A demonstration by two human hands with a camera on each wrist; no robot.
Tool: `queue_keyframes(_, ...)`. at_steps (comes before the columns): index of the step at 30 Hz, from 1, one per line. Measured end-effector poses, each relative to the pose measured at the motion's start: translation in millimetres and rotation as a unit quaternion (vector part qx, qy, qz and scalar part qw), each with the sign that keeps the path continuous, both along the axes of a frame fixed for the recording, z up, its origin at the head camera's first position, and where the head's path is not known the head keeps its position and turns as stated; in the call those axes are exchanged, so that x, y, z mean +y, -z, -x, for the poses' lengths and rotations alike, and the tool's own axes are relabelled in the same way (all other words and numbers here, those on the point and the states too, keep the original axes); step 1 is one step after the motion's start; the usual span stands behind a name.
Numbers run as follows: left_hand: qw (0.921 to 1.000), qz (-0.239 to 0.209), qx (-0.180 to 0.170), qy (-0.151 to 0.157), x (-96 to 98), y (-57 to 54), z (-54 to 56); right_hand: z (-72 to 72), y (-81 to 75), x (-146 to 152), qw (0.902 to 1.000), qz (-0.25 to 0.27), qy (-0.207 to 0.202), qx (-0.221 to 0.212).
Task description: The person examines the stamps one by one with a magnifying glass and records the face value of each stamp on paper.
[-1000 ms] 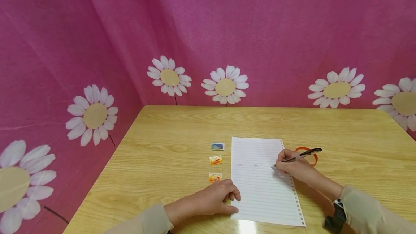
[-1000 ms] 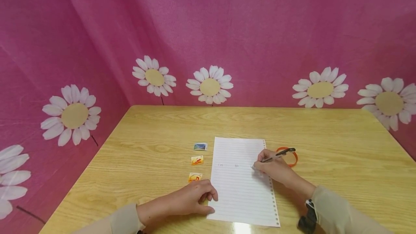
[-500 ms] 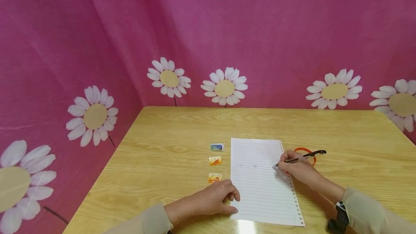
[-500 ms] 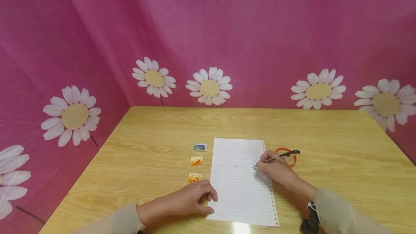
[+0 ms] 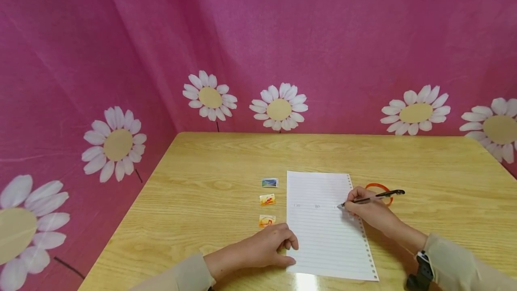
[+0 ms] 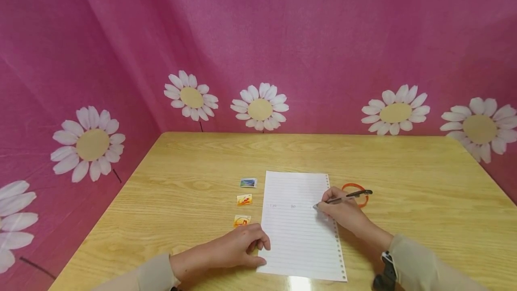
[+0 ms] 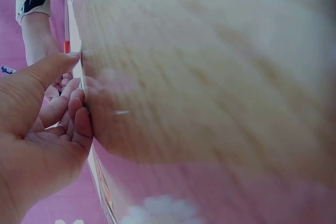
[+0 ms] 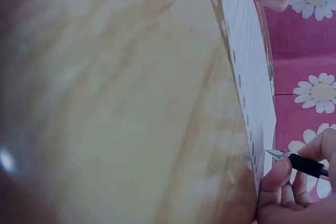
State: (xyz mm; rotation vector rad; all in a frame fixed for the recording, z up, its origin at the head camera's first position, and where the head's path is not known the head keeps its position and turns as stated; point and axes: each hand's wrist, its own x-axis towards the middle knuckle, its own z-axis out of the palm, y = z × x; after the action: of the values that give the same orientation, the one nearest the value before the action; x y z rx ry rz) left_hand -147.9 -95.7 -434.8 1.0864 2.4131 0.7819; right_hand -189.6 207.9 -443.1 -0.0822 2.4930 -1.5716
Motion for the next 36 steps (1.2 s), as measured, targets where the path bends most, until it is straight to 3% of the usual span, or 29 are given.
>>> queue_keyframes(26, 0.9999, 0.011, 0.002, -0.009, 2.0, -0.9, 0.3, -0.7, -2.4, -0.2, 0.9997, -0.008, -0.018, 0.015)
queue_keyframes(36, 1.0, 0.006, 0.007, -0.003, 1.0, 1.6, -0.5, -3.2, -0.6, 3.0, 0.9998, -0.017, -0.001, 0.008)
